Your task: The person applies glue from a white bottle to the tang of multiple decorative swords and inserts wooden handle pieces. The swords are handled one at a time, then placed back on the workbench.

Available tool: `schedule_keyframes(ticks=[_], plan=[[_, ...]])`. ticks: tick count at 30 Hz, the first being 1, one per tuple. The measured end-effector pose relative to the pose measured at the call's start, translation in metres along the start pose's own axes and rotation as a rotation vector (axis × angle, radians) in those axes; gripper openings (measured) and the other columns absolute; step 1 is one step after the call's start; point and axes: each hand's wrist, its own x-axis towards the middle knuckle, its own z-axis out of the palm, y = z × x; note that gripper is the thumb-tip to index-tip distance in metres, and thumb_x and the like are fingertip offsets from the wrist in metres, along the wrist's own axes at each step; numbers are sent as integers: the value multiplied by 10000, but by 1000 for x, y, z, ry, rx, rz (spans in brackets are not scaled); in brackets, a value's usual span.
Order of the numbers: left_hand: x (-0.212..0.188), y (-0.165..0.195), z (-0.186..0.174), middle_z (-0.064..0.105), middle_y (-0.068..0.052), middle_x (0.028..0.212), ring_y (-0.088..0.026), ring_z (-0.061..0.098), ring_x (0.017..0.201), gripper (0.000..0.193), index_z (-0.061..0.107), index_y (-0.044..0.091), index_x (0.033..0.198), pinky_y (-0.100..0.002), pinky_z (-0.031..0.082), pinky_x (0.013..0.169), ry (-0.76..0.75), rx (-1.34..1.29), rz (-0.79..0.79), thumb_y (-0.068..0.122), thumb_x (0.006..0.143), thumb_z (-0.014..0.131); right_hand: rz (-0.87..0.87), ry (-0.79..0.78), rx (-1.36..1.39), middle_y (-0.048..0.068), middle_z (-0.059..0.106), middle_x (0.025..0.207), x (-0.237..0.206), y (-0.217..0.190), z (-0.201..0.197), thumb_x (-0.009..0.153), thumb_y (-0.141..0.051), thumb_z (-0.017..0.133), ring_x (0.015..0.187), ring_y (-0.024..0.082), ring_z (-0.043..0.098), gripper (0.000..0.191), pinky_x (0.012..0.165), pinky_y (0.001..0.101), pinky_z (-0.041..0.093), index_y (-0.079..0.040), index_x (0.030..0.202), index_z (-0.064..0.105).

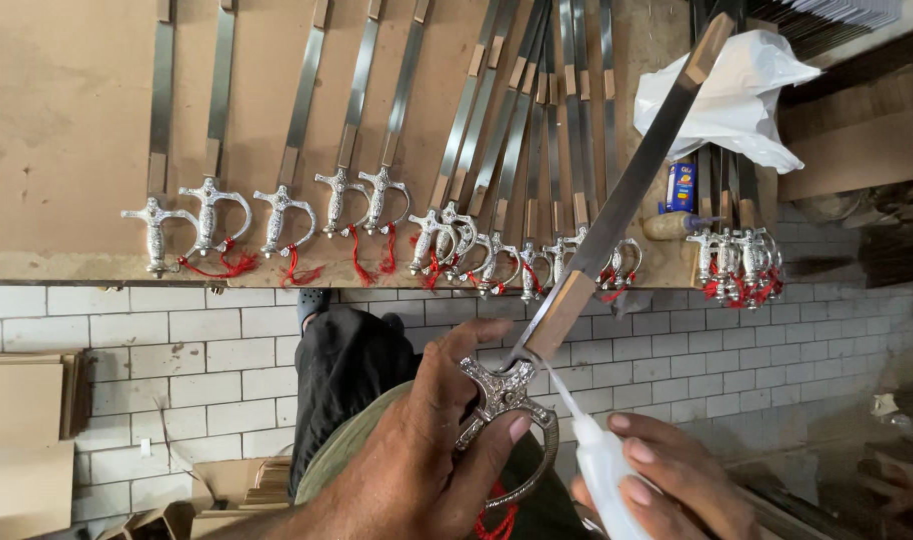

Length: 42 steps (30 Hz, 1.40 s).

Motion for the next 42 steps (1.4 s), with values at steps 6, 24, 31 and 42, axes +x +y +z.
schedule_keyframes(ticks=[6,24,31,42], plan=[[-2,-3,1,707,-94,832,-135,692,746,681,272,-38,1515,-282,543,684,-19,-76,90,7,969,677,128,-90,102,79,609,1297,17,-10,-4,862,-92,775,1101,253,761,524,1067,539,596,-100,1319,519],[-2,-4,1,694,-64,750,-134,660,670,693,314,-2,1512,-277,504,631,-20,-37,39,36,944,708,35,-66,-61,120,539,1327,19,-9,4,749,-118,934,1137,300,699,686,981,477,648,-82,1301,530],[-4,1,-6,619,-60,688,-138,580,607,701,323,11,1509,-285,467,590,2,-9,7,42,932,721,24,-41,-35,109,570,1291,17,-2,6,749,-123,931,1143,301,699,660,945,454,634,-86,1277,537],[-21,0,-51,610,1,769,-76,545,709,762,356,145,1546,-267,461,610,-84,-115,-270,111,905,765,592,693,1254,189,531,1532,69,54,47,1045,-378,731,1349,292,597,405,1168,516,499,-73,1279,607]])
